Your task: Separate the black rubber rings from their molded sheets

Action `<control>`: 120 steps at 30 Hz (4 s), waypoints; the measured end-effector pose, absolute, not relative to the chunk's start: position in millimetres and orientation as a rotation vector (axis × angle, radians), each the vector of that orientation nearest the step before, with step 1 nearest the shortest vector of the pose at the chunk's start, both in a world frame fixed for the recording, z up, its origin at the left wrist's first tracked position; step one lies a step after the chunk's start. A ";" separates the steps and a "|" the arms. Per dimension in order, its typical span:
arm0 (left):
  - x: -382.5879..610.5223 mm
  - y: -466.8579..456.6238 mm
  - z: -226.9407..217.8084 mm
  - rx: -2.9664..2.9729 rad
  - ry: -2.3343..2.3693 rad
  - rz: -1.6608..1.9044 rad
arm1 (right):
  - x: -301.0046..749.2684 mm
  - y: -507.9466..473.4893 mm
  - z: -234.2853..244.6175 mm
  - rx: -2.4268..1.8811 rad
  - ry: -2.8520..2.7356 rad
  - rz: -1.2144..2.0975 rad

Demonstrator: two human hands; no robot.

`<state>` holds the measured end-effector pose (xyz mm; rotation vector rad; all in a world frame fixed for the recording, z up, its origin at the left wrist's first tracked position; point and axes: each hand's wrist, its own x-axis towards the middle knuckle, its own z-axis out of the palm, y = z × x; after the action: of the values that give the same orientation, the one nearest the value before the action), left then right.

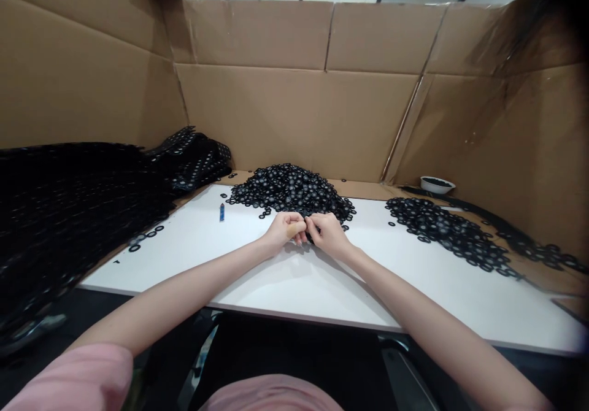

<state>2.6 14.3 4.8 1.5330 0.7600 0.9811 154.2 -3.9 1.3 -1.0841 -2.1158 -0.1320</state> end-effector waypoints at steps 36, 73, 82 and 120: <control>-8.3 11.2 21.0 1.926 0.666 1.127 | 165.8 -9.0 14.4 -0.925 -1.967 0.020; -4.4 4.0 24.9 1.834 0.481 1.165 | 145.7 -22.5 16.4 -0.810 -1.770 0.509; 1.3 -14.6 36.0 2.010 0.603 1.315 | 135.4 -26.1 18.6 -0.734 -1.607 0.655; -23.5 2.8 50.5 2.140 0.505 0.951 | 171.7 -27.5 36.0 -0.750 -1.854 0.008</control>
<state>-23.5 2.8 50.5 2.1398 0.5051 0.9515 171.7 -27.5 36.0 -0.7496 -1.8538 0.0080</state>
